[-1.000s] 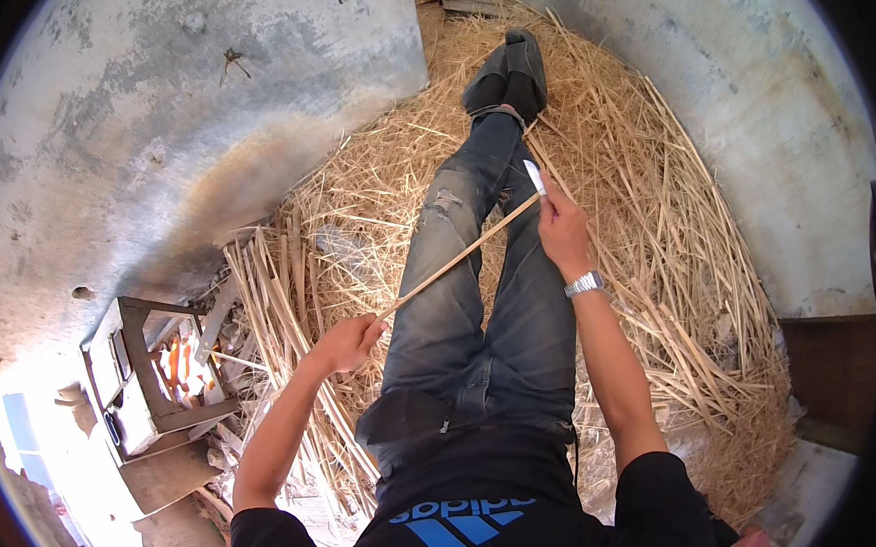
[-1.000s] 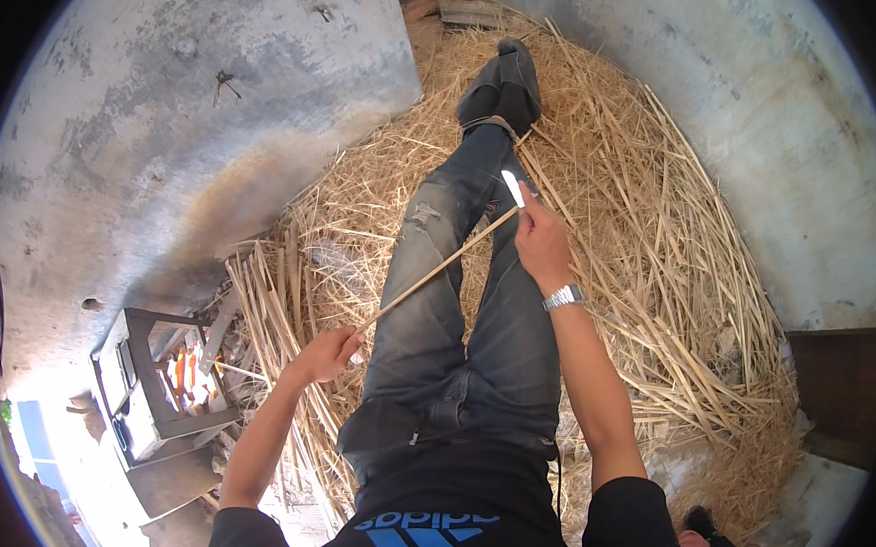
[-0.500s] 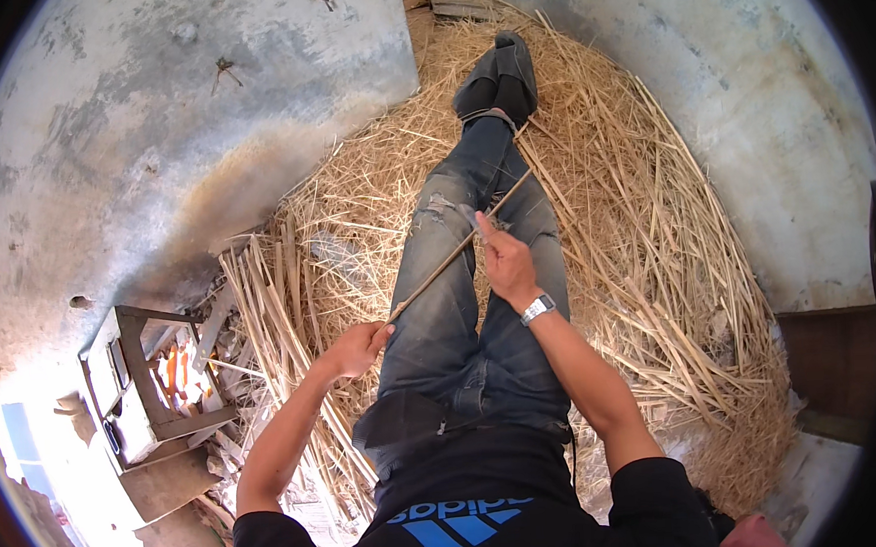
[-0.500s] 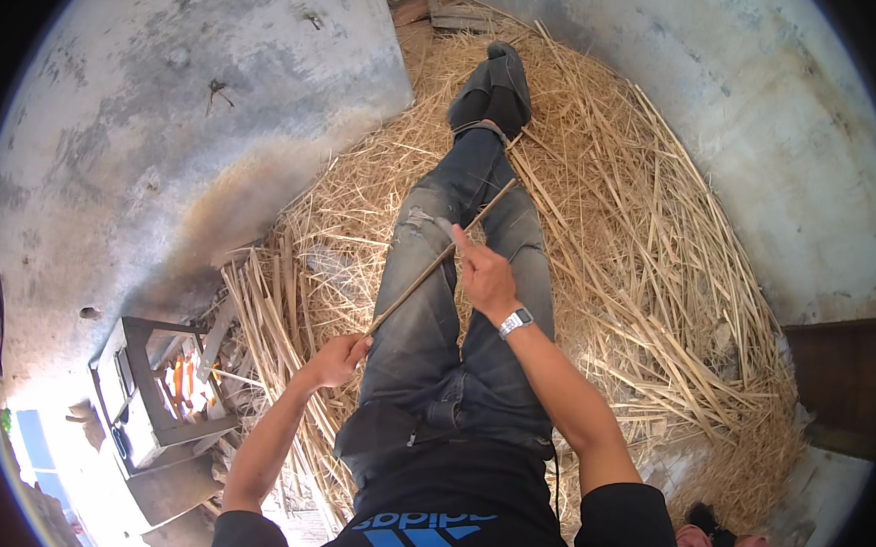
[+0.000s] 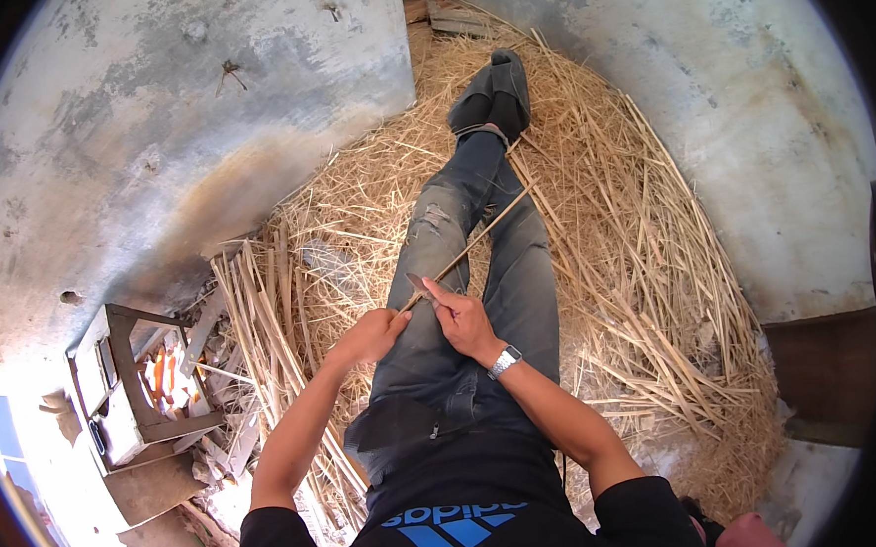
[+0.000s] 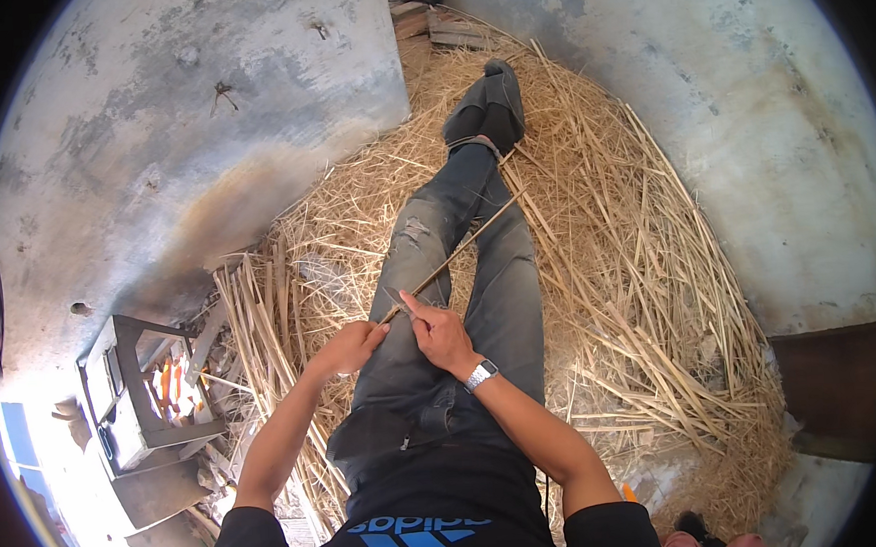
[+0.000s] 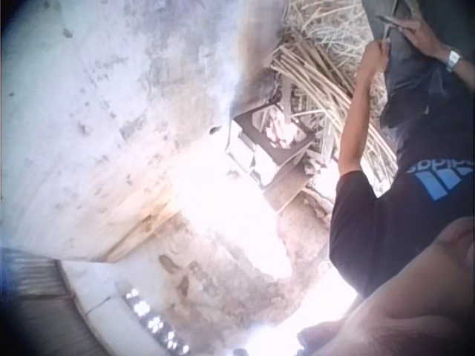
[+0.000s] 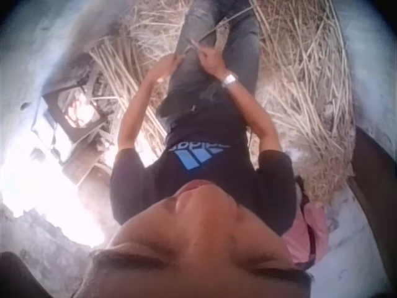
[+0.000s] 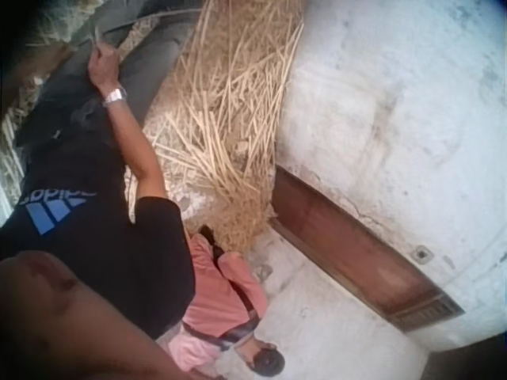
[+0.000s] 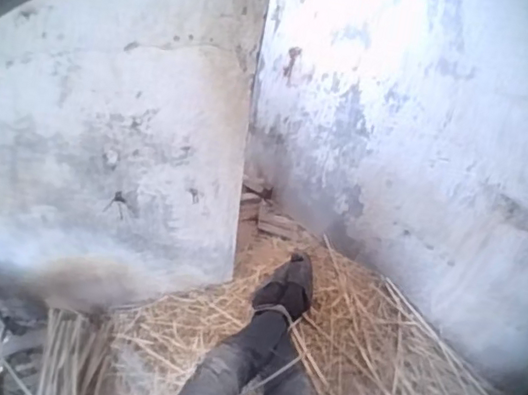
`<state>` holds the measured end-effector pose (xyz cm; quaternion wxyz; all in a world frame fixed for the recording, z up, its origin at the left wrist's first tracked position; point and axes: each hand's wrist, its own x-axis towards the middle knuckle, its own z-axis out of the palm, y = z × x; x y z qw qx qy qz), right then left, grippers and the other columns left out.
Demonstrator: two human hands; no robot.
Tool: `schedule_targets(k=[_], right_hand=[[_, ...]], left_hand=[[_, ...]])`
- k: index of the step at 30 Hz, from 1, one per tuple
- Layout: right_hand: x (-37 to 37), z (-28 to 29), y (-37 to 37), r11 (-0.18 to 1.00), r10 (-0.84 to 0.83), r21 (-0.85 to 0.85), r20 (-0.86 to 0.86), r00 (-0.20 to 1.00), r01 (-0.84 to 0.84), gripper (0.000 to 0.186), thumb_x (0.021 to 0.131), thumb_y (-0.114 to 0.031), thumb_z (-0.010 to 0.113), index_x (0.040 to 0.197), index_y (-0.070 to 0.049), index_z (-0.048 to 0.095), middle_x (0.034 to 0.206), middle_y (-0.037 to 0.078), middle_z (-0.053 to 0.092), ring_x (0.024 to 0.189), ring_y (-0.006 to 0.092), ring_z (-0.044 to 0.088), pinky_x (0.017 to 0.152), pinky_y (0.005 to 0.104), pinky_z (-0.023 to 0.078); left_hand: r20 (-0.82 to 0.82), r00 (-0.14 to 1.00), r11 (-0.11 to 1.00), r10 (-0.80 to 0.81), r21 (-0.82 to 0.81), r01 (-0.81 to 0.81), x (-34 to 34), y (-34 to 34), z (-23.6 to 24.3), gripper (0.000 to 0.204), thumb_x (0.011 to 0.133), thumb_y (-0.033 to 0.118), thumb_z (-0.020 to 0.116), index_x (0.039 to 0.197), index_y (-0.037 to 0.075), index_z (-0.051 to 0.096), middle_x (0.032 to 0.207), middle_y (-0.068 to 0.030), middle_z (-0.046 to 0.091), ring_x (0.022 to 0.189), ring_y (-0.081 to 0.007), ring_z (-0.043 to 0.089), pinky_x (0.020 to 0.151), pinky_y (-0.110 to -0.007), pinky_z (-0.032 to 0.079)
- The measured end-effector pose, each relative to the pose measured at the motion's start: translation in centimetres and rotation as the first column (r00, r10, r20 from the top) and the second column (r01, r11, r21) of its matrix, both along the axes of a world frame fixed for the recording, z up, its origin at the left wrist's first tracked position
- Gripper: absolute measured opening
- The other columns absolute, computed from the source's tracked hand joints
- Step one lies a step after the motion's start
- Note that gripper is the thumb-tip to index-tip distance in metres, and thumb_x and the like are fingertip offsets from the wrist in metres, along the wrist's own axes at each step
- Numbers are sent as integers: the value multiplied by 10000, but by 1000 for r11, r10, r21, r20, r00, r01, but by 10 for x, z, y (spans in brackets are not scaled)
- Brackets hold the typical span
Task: The person shaves a thin strip of wood using a small knife while sitting on a floor covered in straw.
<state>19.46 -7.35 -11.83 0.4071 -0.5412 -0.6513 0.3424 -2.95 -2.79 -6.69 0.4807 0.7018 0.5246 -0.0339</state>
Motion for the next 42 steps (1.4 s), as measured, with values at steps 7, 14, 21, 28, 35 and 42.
schedule_targets(k=[7,14,21,28,35,42], right_hand=[[28,9,5,821,-250,-513,-718,649,-251,486,1054,-125,586,1540,-140,597,715,-26,566,538,32,448,472,231,383],[131,18,22,749,-584,-451,-795,162,486,562,1082,-160,536,1631,-178,421,779,-11,513,514,54,394,412,202,321],[278,-59,-12,424,-813,328,549,195,844,741,972,-264,721,1603,-21,417,1076,217,697,848,241,697,724,388,577],[151,36,33,726,-660,-130,147,737,676,613,844,-449,911,1157,50,742,806,68,703,722,141,662,672,311,528],[47,4,74,879,-367,-345,-50,929,328,520,874,-435,888,1073,32,778,749,16,692,704,99,636,641,297,501],[57,-21,73,831,-412,-476,-180,893,288,449,1005,-419,744,1083,23,765,768,75,712,708,127,642,697,299,503]], left_hand=[[74,995,994,64,84,-71,-2,-13,-9,582,1125,460,474,923,-52,662,806,-271,666,791,-442,655,796,-507,502],[20,994,982,105,153,-107,-10,-22,-15,571,1124,453,472,929,-51,657,856,-309,668,869,-508,644,825,-527,503],[136,988,997,75,22,-78,-5,-7,-20,573,1124,470,491,971,-46,687,826,-220,676,778,-332,642,794,-440,504],[135,989,997,65,-47,-59,-9,1,-16,595,1124,492,488,961,-46,684,793,-196,652,764,-308,633,791,-447,501],[20,998,992,65,108,-67,0,-15,-3,573,1122,456,480,918,-48,662,822,-283,659,810,-461,640,801,-502,502],[-27,997,988,71,137,-66,1,-17,-9,564,1114,465,474,1016,-40,705,925,-327,704,954,-529,666,884,-559,521]])
